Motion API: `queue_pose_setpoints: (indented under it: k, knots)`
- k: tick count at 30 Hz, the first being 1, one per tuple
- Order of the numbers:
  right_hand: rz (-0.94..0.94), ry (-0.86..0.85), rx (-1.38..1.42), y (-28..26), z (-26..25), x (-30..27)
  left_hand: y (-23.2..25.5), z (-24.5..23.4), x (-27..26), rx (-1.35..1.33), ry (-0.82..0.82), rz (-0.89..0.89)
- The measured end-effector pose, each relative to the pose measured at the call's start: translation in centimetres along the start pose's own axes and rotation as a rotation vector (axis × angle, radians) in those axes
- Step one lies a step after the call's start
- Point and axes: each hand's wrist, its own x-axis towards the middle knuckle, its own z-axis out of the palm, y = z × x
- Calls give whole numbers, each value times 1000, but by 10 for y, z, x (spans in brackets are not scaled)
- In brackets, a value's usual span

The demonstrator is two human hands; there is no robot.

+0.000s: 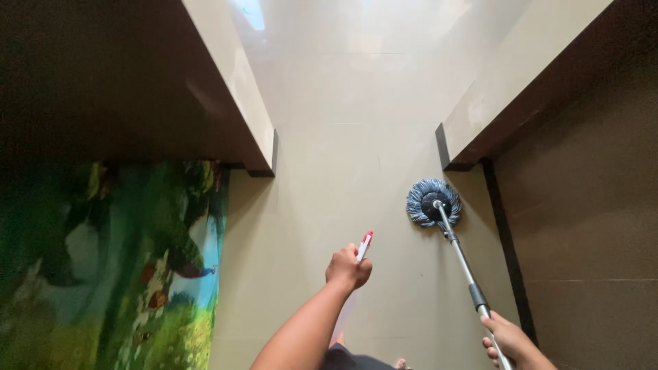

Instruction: Mopping the tile floor in a bedroom using a spray bottle and a spin mop.

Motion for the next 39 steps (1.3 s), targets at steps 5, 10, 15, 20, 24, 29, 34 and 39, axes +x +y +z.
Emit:
queue_pose_setpoints:
  k: [5, 10, 15, 20, 24, 29, 34, 39]
  knots:
    - [-55, -24, -26, 32, -36, 31, -9, 25, -33, -38, 107, 30]
    - [-105, -58, -17, 51, -60, 43, -10, 50, -79, 23, 161, -14]
    - [-212, -37, -74, 68, -76, 38, -47, 84, -110, -79, 271, 51]
    - [-251, -94, -117, 103, -84, 94, -68, 109, -142, -304, 385, 178]
    - [-356, -157, -233, 153, -87, 174, -43, 107, -171, -356, 392, 227]
    - [-478, -189, -351, 196, -92, 295, -29, 109, -159, -484, 474, 452]
    - [-412, -242, -350, 175, -96, 290, 13, 84, -149, -598, 376, 353]
    - [-276, -113, -420, 84, -86, 152, 39, 67, -102, -407, 402, 409]
